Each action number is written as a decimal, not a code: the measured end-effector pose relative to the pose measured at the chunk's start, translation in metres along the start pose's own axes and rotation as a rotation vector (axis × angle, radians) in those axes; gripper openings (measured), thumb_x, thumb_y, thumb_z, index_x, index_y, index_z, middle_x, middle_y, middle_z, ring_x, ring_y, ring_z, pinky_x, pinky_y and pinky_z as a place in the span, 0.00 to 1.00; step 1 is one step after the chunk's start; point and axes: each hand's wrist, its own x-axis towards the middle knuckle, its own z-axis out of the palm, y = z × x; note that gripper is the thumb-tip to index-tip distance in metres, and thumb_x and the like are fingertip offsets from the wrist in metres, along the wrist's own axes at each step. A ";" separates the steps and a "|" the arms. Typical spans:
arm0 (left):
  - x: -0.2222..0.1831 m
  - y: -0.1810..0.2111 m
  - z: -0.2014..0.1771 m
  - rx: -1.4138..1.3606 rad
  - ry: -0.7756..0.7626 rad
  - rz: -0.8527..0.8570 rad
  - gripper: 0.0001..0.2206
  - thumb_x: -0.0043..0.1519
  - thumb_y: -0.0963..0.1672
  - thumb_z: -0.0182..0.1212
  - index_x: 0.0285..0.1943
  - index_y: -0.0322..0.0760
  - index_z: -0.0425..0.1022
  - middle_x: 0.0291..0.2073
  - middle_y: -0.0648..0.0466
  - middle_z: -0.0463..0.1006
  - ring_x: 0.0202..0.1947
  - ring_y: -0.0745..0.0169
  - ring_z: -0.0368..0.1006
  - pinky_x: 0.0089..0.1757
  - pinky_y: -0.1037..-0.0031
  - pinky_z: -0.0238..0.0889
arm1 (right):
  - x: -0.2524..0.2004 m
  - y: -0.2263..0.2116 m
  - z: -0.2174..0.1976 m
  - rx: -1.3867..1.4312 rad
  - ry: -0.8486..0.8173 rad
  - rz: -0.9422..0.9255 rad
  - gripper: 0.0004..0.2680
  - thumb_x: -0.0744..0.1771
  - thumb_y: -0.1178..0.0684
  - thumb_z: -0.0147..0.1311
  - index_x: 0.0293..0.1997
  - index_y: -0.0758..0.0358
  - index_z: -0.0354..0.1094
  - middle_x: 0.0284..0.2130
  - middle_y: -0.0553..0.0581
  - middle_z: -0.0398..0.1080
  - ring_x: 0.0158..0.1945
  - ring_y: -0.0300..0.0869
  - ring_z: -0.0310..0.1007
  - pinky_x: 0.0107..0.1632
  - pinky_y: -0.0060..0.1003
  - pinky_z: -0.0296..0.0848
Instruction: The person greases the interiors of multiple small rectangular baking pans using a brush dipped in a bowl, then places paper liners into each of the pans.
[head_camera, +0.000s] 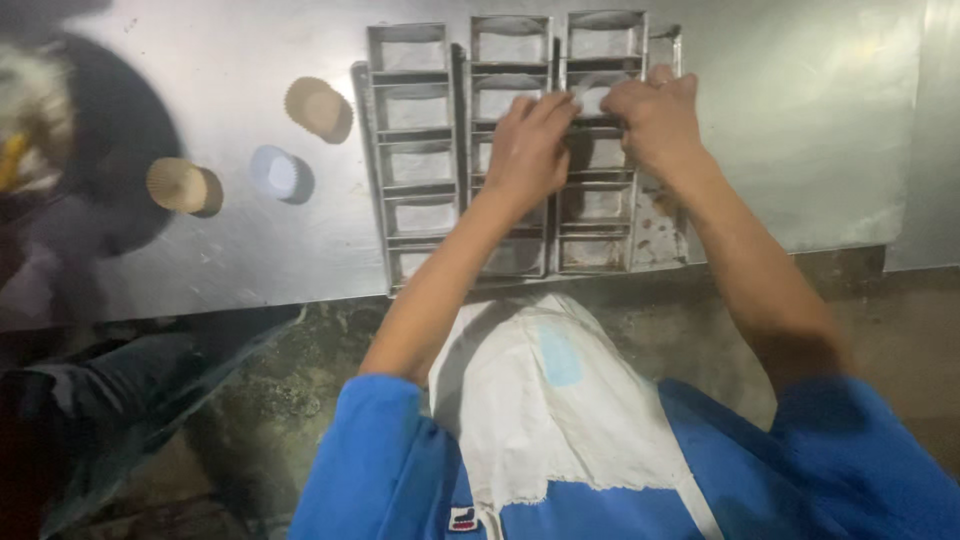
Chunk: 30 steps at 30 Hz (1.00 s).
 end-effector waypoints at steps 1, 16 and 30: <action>0.013 0.001 0.009 0.004 -0.008 -0.002 0.23 0.49 0.36 0.63 0.57 0.35 0.76 0.58 0.49 0.75 0.53 0.42 0.68 0.53 0.57 0.64 | 0.000 0.002 -0.001 0.007 -0.001 -0.028 0.14 0.59 0.62 0.58 0.47 0.52 0.77 0.47 0.48 0.77 0.53 0.53 0.66 0.52 0.53 0.56; 0.043 -0.010 0.042 0.417 -0.351 -0.014 0.17 0.49 0.44 0.65 0.49 0.43 0.79 0.49 0.57 0.78 0.58 0.42 0.63 0.49 0.49 0.56 | -0.012 -0.008 -0.015 -0.306 -0.058 -0.017 0.12 0.64 0.47 0.52 0.45 0.62 0.73 0.54 0.57 0.73 0.52 0.58 0.65 0.49 0.60 0.57; 0.038 0.005 0.049 0.430 -0.196 -0.195 0.19 0.48 0.43 0.63 0.51 0.42 0.78 0.47 0.57 0.77 0.56 0.45 0.63 0.47 0.50 0.55 | -0.003 -0.014 -0.011 -0.174 -0.122 0.098 0.17 0.67 0.45 0.51 0.57 0.66 0.70 0.53 0.63 0.69 0.52 0.61 0.64 0.48 0.64 0.56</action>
